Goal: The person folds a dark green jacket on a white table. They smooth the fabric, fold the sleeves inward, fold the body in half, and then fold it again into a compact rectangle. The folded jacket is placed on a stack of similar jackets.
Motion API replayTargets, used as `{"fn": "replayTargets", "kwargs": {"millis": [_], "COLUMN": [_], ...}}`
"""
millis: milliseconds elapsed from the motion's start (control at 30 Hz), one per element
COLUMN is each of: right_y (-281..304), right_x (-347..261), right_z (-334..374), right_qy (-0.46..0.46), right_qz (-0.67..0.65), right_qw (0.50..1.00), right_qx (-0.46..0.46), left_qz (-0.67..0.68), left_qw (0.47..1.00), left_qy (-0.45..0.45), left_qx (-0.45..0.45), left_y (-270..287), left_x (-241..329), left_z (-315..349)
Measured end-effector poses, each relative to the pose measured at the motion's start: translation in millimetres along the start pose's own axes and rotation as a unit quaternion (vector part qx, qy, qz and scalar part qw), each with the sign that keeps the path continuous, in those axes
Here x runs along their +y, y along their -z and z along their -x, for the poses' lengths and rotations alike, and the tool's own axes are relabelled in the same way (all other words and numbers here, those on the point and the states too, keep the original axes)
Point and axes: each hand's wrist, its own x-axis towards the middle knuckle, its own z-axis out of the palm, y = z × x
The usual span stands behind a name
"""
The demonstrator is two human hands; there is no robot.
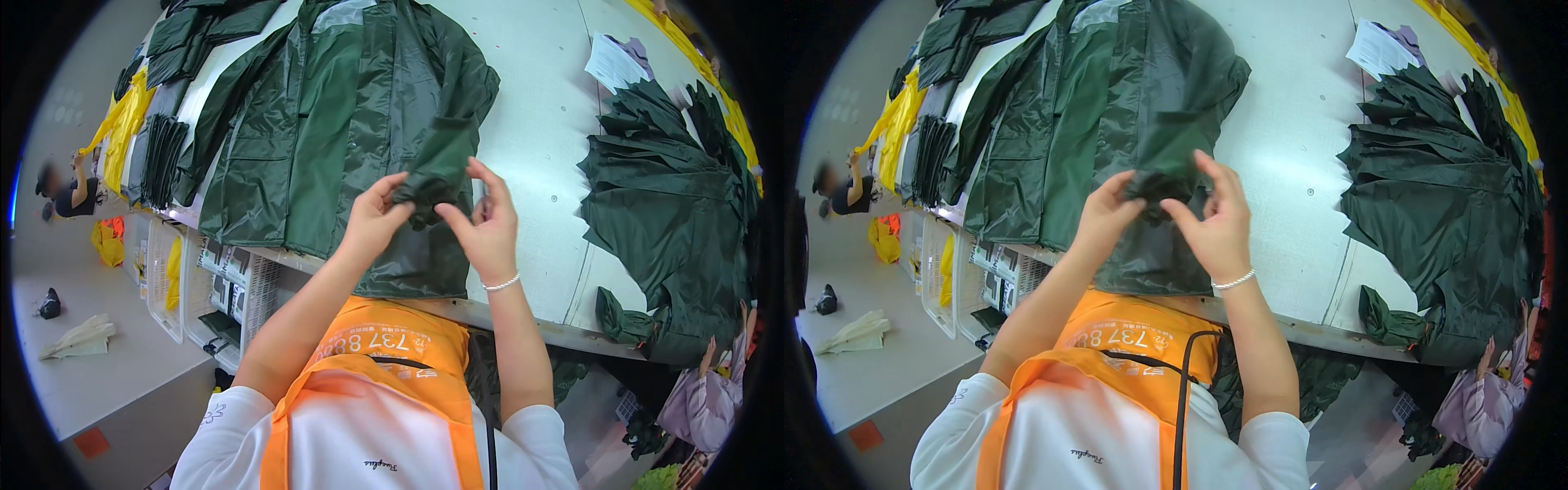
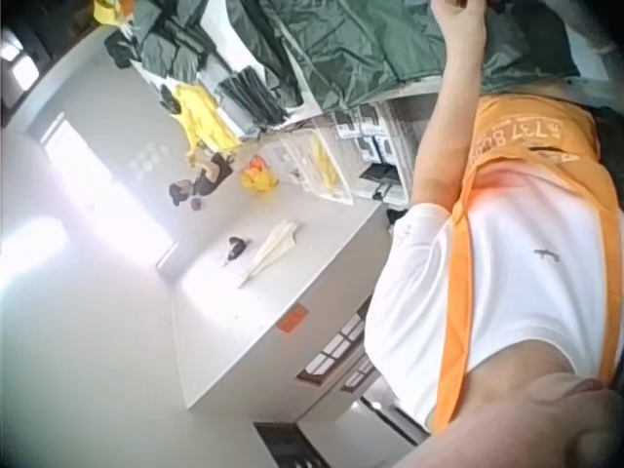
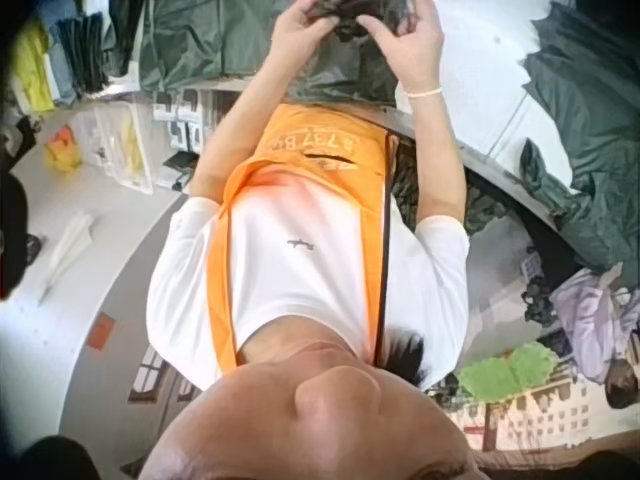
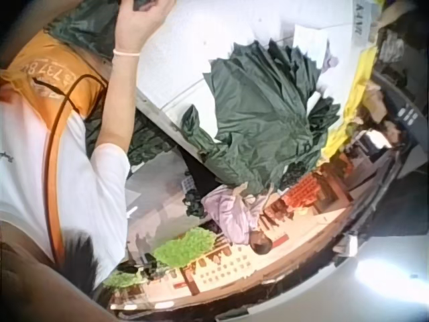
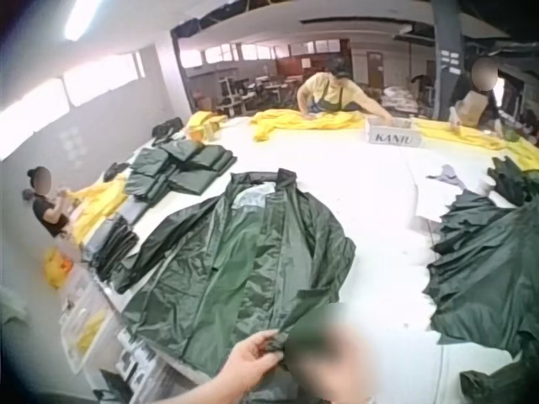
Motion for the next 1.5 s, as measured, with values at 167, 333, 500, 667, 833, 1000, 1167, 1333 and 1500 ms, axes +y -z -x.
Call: {"fn": "replayTargets", "kwargs": {"millis": [167, 333, 500, 667, 833, 1000, 1167, 1333, 1500], "right_y": [8.9, 23.3, 37.4, 22.1, 28.7, 35.7, 44.2, 52.1, 34.1], "right_x": [39.4, 46.6, 38.8, 55.6, 46.9, 37.1, 20.2, 63.1, 108.0], "right_z": [2.3, 27.3, -8.4, -33.1, -36.5, -45.4, -40.6, -46.2, -57.2], "right_qy": [0.037, 0.01, -0.089, -0.134, -0.096, -0.18, -0.152, -0.004, 0.045], "right_qz": [0.003, -0.013, -0.086, -0.119, -0.245, -0.357, -0.16, 0.178, -0.049], "right_qw": [0.998, 0.997, 0.992, 0.981, 0.962, 0.905, 0.964, 0.981, 0.953], "right_qx": [0.047, -0.075, 0.018, -0.072, -0.066, -0.148, -0.15, 0.08, 0.295], "left_qz": [-0.377, -0.394, -0.395, -0.396, -0.322, -0.302, -0.349, -0.282, -0.304], "left_qw": [0.842, 0.78, 0.785, 0.827, 0.881, 0.85, 0.909, 0.949, 0.927], "left_qy": [-0.361, -0.484, -0.476, -0.399, -0.197, -0.122, -0.073, -0.043, -0.134], "left_qx": [0.133, 0.054, 0.038, -0.031, -0.284, -0.413, -0.216, -0.131, -0.174], "left_y": [-5.8, -1.3, 0.6, 13.3, 24.4, 2.1, -37.3, -67.4, -94.9], "left_x": [29.5, 24.6, 19.0, 3.2, 44.1, 36.8, 28.1, 35.6, 21.0], "left_z": [-4.8, -12.2, -7.6, -7.4, -35.1, -92.0, -97.1, -68.9, -41.1]}}
